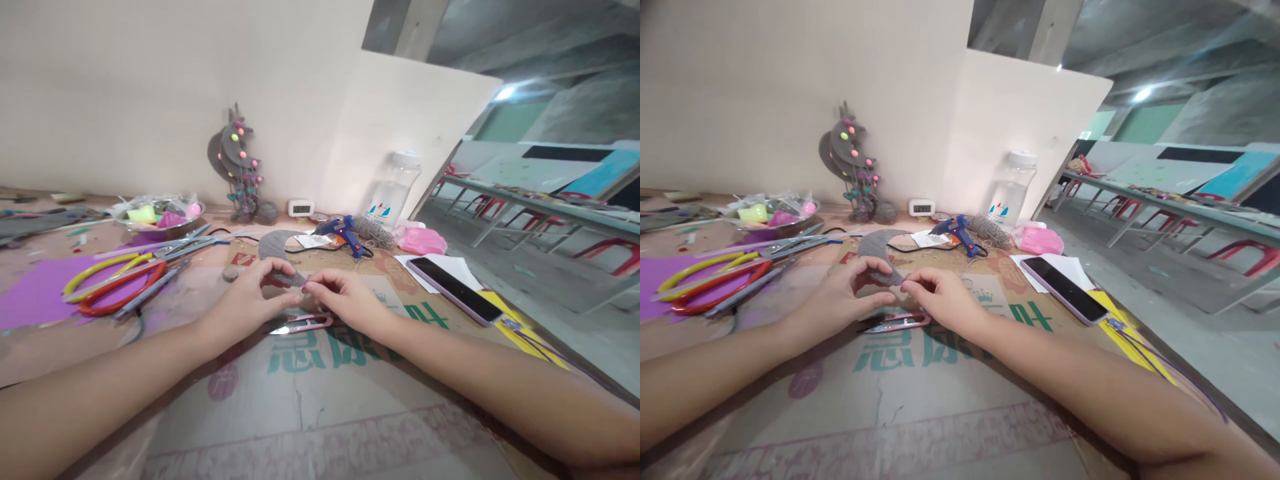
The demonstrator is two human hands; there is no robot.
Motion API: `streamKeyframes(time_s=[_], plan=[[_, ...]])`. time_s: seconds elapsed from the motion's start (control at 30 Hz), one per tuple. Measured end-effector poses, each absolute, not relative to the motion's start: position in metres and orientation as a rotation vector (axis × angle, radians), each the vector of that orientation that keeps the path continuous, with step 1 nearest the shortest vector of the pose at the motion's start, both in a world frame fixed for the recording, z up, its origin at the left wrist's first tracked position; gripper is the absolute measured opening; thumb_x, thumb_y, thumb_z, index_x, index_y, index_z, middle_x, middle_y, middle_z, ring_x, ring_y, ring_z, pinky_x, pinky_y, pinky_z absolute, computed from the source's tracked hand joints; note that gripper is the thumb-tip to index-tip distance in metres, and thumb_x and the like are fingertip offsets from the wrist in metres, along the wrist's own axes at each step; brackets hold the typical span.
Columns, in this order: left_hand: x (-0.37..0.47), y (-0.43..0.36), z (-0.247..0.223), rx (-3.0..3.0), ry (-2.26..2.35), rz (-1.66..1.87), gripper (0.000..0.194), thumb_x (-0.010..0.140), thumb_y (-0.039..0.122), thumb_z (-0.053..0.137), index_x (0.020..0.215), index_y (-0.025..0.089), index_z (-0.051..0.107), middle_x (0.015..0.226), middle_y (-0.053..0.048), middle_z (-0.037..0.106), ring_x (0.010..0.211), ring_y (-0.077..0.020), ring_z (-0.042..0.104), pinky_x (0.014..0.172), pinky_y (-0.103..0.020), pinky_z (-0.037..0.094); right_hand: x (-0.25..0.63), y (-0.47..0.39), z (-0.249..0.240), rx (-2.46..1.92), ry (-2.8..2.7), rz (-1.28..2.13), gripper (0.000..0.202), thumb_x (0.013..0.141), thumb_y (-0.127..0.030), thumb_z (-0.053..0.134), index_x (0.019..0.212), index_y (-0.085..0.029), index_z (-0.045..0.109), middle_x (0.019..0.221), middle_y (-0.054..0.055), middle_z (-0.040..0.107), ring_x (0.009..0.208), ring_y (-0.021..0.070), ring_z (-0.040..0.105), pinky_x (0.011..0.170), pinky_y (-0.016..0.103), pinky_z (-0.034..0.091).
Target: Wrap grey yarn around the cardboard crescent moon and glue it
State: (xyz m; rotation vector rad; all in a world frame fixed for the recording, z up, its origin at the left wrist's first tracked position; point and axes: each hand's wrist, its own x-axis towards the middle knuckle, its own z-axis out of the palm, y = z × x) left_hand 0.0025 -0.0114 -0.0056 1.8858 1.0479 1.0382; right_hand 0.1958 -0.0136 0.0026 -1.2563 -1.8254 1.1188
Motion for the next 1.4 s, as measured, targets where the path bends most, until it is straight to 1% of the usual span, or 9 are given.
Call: streamKeyframes(time_s=[0.17, 0.8, 0.97, 1.07, 1.17, 1.2, 1.27, 1.33, 1.4], plan=[[0.002, -0.015, -0.005, 2.086, 1.136, 1.107, 0.026, 0.077, 0.033, 0.063, 0.096, 0.021, 0.05, 0.097, -0.002, 0.055, 0.094, -0.0174, 0.052, 0.082, -0.031, 0.042, 0.195, -0.016, 0.004, -1.173, -1.78, 1.258, 0.024, 0.081, -0.04, 0.054, 0.079, -0.017, 0.061, 0.058, -0.004, 0.05, 0.047, 0.0072, 0.045, 0.044, 0.02, 0.042], [0.0, -0.018, -0.002, 2.178, 1.186, 1.133, 0.019, 0.082, 0.037, 0.058, 0.09, 0.022, 0.051, 0.092, -0.001, 0.057, 0.087, -0.0176, 0.052, 0.076, -0.029, 0.04, 0.196, -0.019, 0.004, -1.154, -1.865, 1.188, 0.025, 0.082, -0.041, 0.054, 0.08, -0.016, 0.06, 0.061, -0.003, 0.052, 0.053, 0.0081, 0.048, 0.05, 0.02, 0.04], [0.0, -0.02, -0.002, 2.14, 1.189, 1.134, 0.019, 0.081, 0.037, 0.059, 0.09, 0.022, 0.052, 0.091, 0.0, 0.057, 0.085, -0.0172, 0.052, 0.074, -0.028, 0.04, 0.202, -0.017, 0.007, -1.145, -1.871, 1.028, 0.034, 0.084, -0.046, 0.051, 0.067, -0.016, 0.053, 0.059, -0.002, 0.051, 0.054, 0.0082, 0.047, 0.051, 0.02, 0.039], [0.0, -0.021, -0.002, 2.136, 1.173, 1.133, 0.019, 0.08, 0.037, 0.06, 0.089, 0.022, 0.052, 0.091, -0.001, 0.057, 0.085, -0.0174, 0.052, 0.074, -0.028, 0.04, 0.205, -0.016, 0.011, -1.035, -1.779, 0.967, 0.023, 0.083, -0.042, 0.054, 0.084, -0.018, 0.055, 0.07, -0.002, 0.055, 0.053, 0.0067, 0.044, 0.052, 0.021, 0.04], [0.0, -0.021, -0.002, 2.127, 1.15, 1.133, 0.019, 0.08, 0.037, 0.06, 0.089, 0.022, 0.052, 0.091, -0.001, 0.057, 0.086, -0.0177, 0.052, 0.076, -0.028, 0.04, 0.204, -0.017, 0.01, -0.923, -1.804, 1.202, 0.03, 0.085, -0.037, 0.053, 0.111, -0.023, 0.052, 0.095, 0.002, 0.061, 0.052, 0.0053, 0.046, 0.052, 0.022, 0.044], [0.0, -0.02, -0.002, 2.118, 1.143, 1.138, 0.019, 0.079, 0.037, 0.06, 0.088, 0.022, 0.052, 0.091, -0.001, 0.057, 0.087, -0.0178, 0.053, 0.076, -0.029, 0.04, 0.203, -0.018, 0.009, -0.922, -1.82, 1.271, 0.033, 0.085, -0.036, 0.052, 0.116, -0.025, 0.051, 0.095, 0.001, 0.061, 0.052, 0.0056, 0.048, 0.052, 0.022, 0.045], [0.0, -0.02, -0.003, 2.105, 1.138, 1.143, 0.02, 0.079, 0.037, 0.061, 0.088, 0.022, 0.051, 0.09, -0.001, 0.057, 0.087, -0.0178, 0.053, 0.076, -0.029, 0.041, 0.202, -0.018, 0.006, -0.971, -1.833, 1.33, 0.032, 0.085, -0.034, 0.051, 0.115, -0.025, 0.053, 0.078, -0.001, 0.059, 0.052, 0.0069, 0.048, 0.051, 0.022, 0.044], [0.0, -0.02, -0.003, 2.105, 1.143, 1.139, 0.021, 0.078, 0.038, 0.062, 0.088, 0.022, 0.052, 0.09, -0.001, 0.058, 0.086, -0.0175, 0.053, 0.076, -0.028, 0.041, 0.201, -0.016, 0.003, -1.05, -1.819, 1.291, 0.025, 0.083, -0.033, 0.053, 0.104, -0.022, 0.058, 0.064, -0.004, 0.053, 0.052, 0.0077, 0.047, 0.049, 0.021, 0.042], [0.0, -0.021, -0.003, 2.108, 1.144, 1.128, 0.022, 0.078, 0.039, 0.062, 0.089, 0.022, 0.052, 0.09, 0.0, 0.058, 0.085, -0.017, 0.053, 0.075, -0.028, 0.041, 0.2, -0.014, 0.003, -1.101, -1.813, 1.194, 0.018, 0.08, -0.033, 0.057, 0.088, -0.018, 0.062, 0.062, -0.004, 0.052, 0.053, 0.0077, 0.047, 0.051, 0.02, 0.04]])
